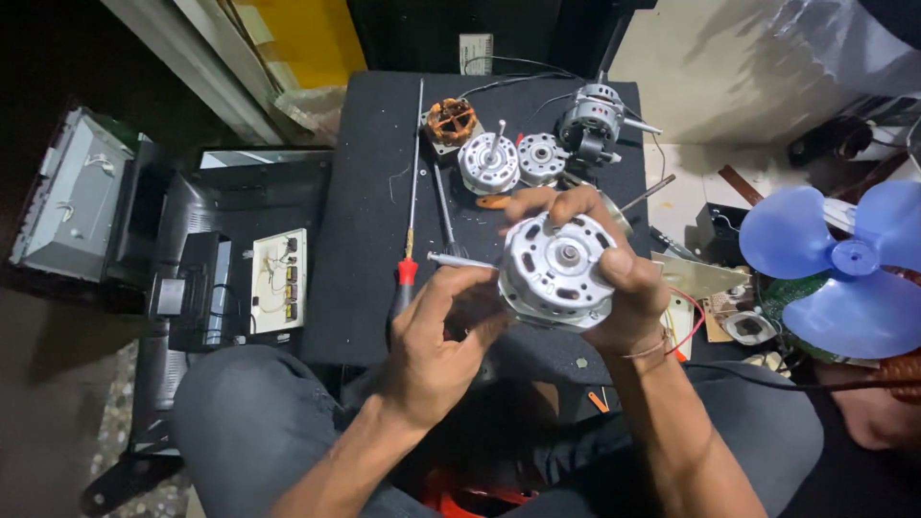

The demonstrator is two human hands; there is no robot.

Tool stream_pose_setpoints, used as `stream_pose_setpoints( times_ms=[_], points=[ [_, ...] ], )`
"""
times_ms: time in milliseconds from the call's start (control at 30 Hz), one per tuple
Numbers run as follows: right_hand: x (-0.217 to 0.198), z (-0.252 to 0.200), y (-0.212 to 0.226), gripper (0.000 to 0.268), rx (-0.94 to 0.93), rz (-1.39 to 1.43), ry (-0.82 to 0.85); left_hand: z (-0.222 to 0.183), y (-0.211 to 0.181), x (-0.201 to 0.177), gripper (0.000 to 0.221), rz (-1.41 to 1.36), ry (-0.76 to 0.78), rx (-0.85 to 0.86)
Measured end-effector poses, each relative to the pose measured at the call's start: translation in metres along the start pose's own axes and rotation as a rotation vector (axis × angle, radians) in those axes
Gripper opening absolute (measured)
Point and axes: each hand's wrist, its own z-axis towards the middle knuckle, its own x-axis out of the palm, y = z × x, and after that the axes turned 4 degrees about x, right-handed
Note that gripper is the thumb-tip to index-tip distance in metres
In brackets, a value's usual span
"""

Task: Repairing and inspecting electric fan motors using a screwdriver

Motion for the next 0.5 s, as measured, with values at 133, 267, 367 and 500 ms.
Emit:
stream_pose_setpoints(
  times_ms=[133,267,367,500],
  points=[
    [-0.003,0.003,-0.001,0.065,0.015,-0.021,-0.087,0.003,0.005,0.002,0.036,0.067,-0.018,0.053],
    [0.001,0.005,0.003,0.054,-0.017,0.000,-0.116,0.010,0.002,0.006,0.035,0.050,-0.023,0.134],
    [0.000,0.003,0.006,0.045,-0.017,0.066,-0.088,0.011,0.000,0.007,0.036,0.062,0.010,0.175],
    [-0.002,0.001,0.006,0.046,-0.017,0.100,-0.107,0.006,0.004,0.010,0.039,0.093,0.045,0.186]
  ],
)
